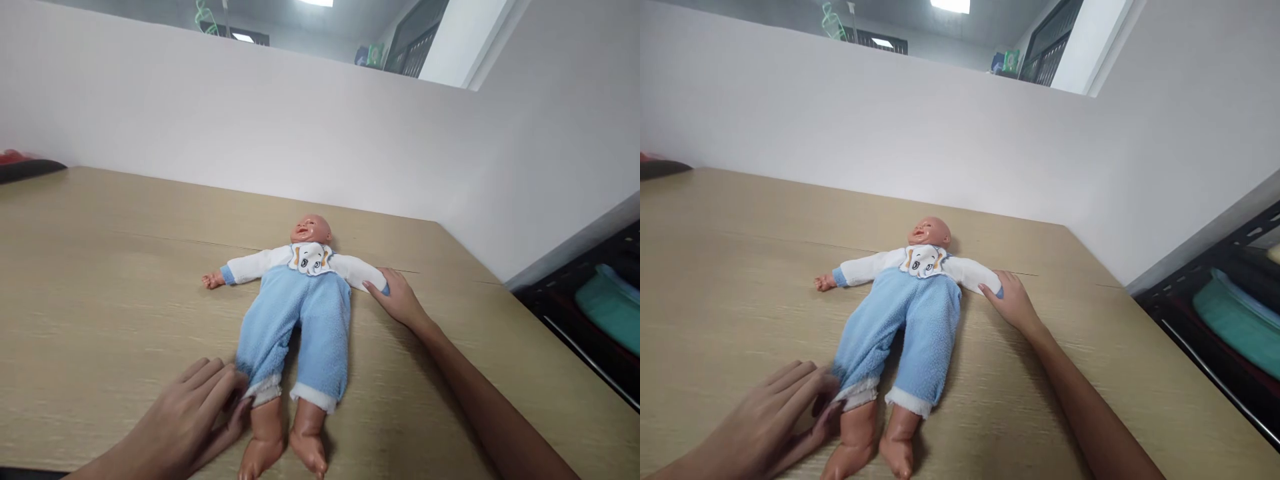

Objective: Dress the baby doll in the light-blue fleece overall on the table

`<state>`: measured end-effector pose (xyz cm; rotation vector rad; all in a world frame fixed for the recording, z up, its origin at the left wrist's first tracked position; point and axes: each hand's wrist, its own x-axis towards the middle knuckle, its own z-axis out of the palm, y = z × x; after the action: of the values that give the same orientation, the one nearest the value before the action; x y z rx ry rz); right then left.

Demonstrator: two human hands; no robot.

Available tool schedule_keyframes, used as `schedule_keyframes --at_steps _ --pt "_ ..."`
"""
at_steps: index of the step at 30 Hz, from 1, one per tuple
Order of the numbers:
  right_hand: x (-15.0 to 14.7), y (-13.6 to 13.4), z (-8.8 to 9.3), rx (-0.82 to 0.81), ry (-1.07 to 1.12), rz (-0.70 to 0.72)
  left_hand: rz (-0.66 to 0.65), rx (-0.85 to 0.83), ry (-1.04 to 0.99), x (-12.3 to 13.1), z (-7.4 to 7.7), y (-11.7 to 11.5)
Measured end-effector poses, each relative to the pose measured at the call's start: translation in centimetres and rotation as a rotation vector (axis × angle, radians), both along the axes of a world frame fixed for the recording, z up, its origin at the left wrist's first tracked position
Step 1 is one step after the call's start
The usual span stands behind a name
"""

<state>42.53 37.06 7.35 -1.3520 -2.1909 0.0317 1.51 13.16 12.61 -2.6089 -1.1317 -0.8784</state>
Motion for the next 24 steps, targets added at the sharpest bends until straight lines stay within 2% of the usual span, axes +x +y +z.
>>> schedule_keyframes --at_steps 5,10,14,18,22,24 --pt "-0.1 -0.1 0.0 0.001 0.005 -0.003 -0.002 -0.251 -0.094 -0.1 -0.6 -0.3" --pt "0.0 0.1 -0.3 0.002 0.001 0.0 0.068 -0.368 -0.183 -1.6 -2.6 -0.6" --pt "0.0 0.2 -0.3 -0.007 0.005 -0.009 0.045 -0.575 -0.429 -1.6 -3.9 -0.2" --pt "-0.1 0.2 -0.3 0.0 0.011 -0.006 0.124 -0.764 -0.681 0.2 -3.8 0.7" --pt "-0.1 0.2 -0.3 -0.007 0.02 -0.011 0.27 -0.777 -0.585 2.1 -3.6 0.5" --pt "-0.1 0.2 -0.3 -0.011 0.022 -0.01 0.292 -0.734 -0.523 2.6 -3.7 0.2"
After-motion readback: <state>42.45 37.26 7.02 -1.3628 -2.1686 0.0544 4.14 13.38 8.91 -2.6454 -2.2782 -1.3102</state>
